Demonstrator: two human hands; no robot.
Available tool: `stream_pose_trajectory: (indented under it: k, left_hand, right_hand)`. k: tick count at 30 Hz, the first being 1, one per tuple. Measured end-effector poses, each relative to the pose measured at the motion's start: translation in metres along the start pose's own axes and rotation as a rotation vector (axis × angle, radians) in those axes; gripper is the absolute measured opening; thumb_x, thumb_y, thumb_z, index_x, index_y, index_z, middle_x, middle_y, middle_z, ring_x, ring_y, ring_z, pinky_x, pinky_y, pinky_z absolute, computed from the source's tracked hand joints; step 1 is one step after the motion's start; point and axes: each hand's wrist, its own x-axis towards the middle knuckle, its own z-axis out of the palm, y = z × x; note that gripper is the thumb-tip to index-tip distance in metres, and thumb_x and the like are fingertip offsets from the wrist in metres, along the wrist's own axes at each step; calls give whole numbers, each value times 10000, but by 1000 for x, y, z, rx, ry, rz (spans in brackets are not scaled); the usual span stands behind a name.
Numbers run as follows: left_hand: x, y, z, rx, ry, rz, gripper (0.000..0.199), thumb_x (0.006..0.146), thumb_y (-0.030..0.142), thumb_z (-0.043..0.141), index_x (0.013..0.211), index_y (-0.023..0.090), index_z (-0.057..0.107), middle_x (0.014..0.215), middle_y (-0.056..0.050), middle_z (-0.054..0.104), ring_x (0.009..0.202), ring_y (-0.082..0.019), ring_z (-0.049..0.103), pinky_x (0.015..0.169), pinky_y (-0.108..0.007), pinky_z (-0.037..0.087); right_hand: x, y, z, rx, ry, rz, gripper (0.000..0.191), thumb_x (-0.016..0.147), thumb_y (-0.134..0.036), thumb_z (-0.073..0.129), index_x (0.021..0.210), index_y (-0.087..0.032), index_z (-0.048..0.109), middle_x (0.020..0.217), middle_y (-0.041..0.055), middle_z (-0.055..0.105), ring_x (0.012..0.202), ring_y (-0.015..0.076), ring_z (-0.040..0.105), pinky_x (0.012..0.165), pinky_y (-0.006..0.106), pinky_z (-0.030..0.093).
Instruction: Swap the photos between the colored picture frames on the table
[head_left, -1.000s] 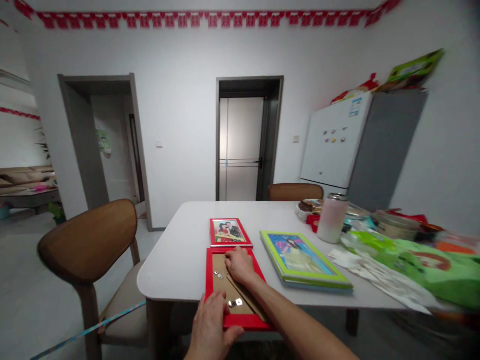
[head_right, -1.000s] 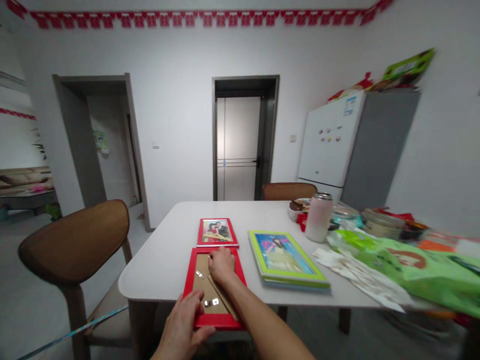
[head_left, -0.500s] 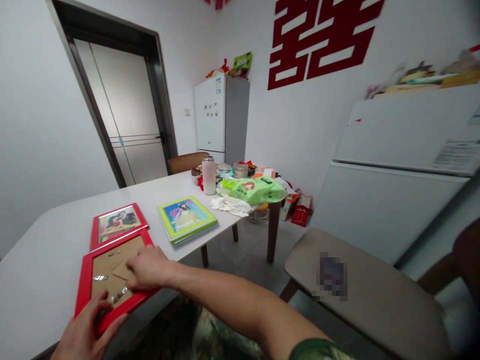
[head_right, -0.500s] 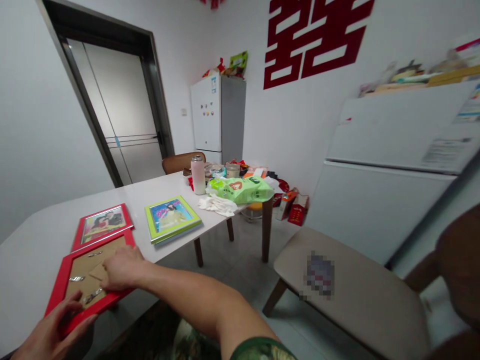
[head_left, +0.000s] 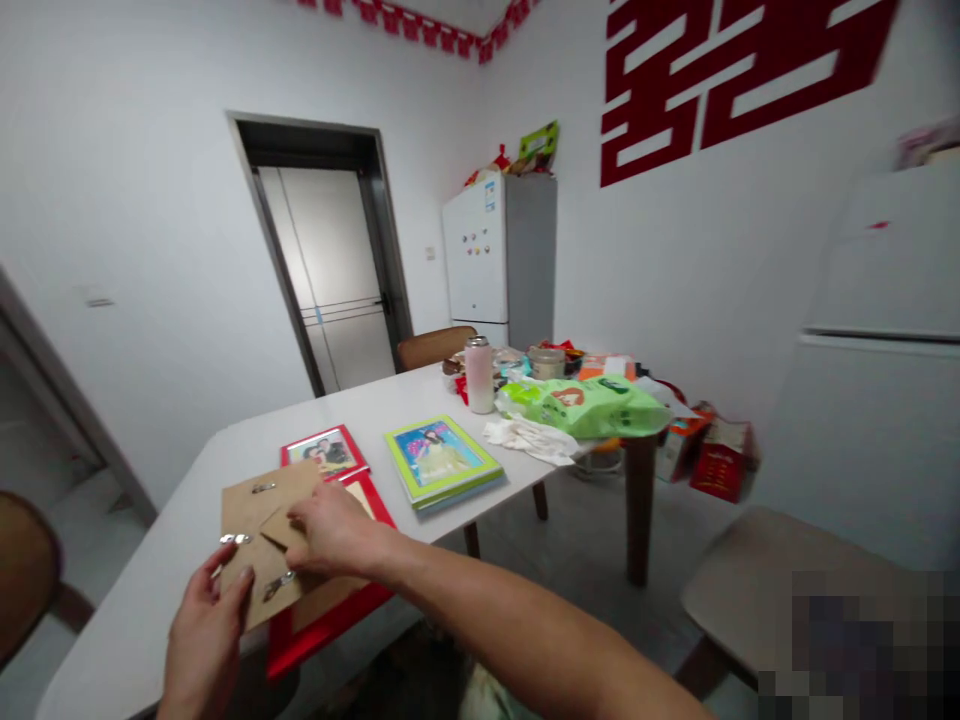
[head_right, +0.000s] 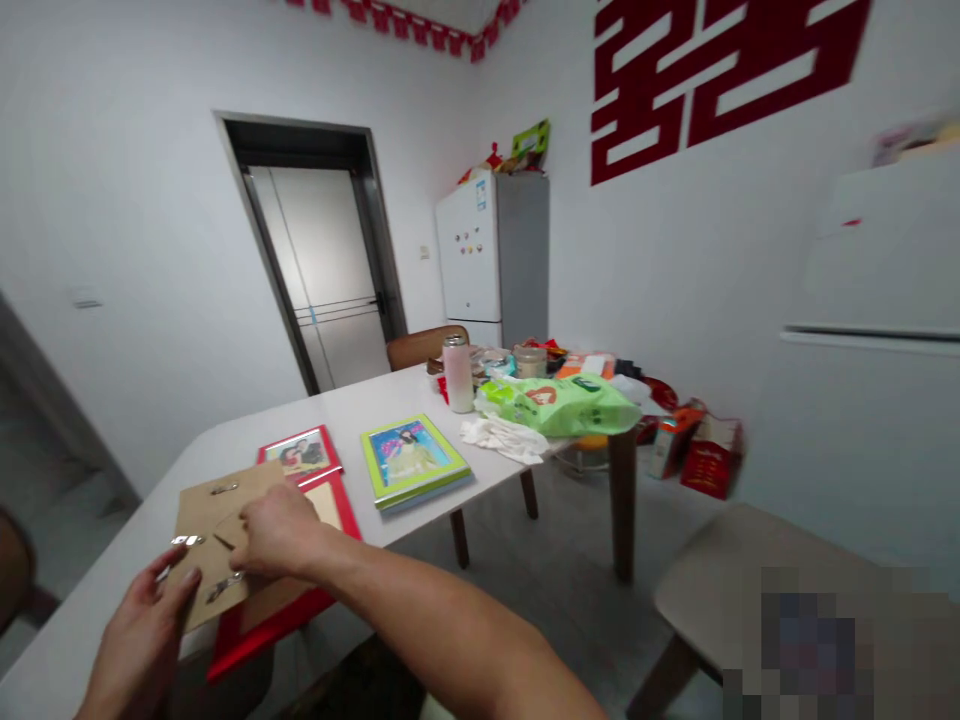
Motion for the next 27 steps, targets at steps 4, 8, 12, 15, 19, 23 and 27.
stream_pose_trajectory:
  k: [4,8,12,15,19,23,27]
  left_hand:
    - [9,-5,-40,-291,-32,-181,444,704,135,498,1127,233,408,570,59,578,468,-117,578,458,-230,477]
    - [17,-34,-85,-243,24,-216,401,710,119,508,1092,202,420,587,49,594,473,-111,580,460,-207,459]
    - [29,-64,-106,12,32,-150,362,678,113,511,1032,142,444,717,-23,644,636,-158,623,586,-252,486]
    - [36,-73,-112,195,42,-78,377,654,146,532,1023,124,461,801,-64,642,741,-205,614,697,-319,471]
    - [32,-67,-111,665,89,131,431,650,180,504,1071,100,459,1055,-124,557,985,-240,514,883,-363,359]
    - [3,-42,-75,618,42,291,406,672,192,460,1064,86,476,1131,-133,508,1086,-228,429,950,-352,295]
    - [-39,-5,-7,389,-214,380,443,674,216,503,1109,143,461,1196,-100,465,1133,-208,384,970,-352,287]
  right_hand:
    - [-18,11,5,185,84,42,313,720,-337,456,957,-183,592,915,65,637,841,175,549,696,244,397]
    - [-42,52,22,49,0,349,289,704,-271,470,917,-124,600,906,129,622,844,205,553,734,269,377]
    - [-51,71,39,17,-60,375,318,678,-252,476,960,-127,554,908,131,624,848,217,565,716,269,382]
    - [-48,69,44,10,-83,405,328,650,-159,443,962,-110,533,908,148,625,851,225,573,705,270,387]
    - [-42,67,39,112,-32,461,436,609,-112,425,1039,-56,472,920,178,616,859,238,572,726,287,390]
    - [-41,59,26,670,19,678,621,636,-158,388,1234,-66,251,830,126,636,702,197,604,656,294,426]
    - [-42,43,11,1321,22,746,759,640,-189,393,1312,-157,41,720,37,634,545,161,591,570,297,451]
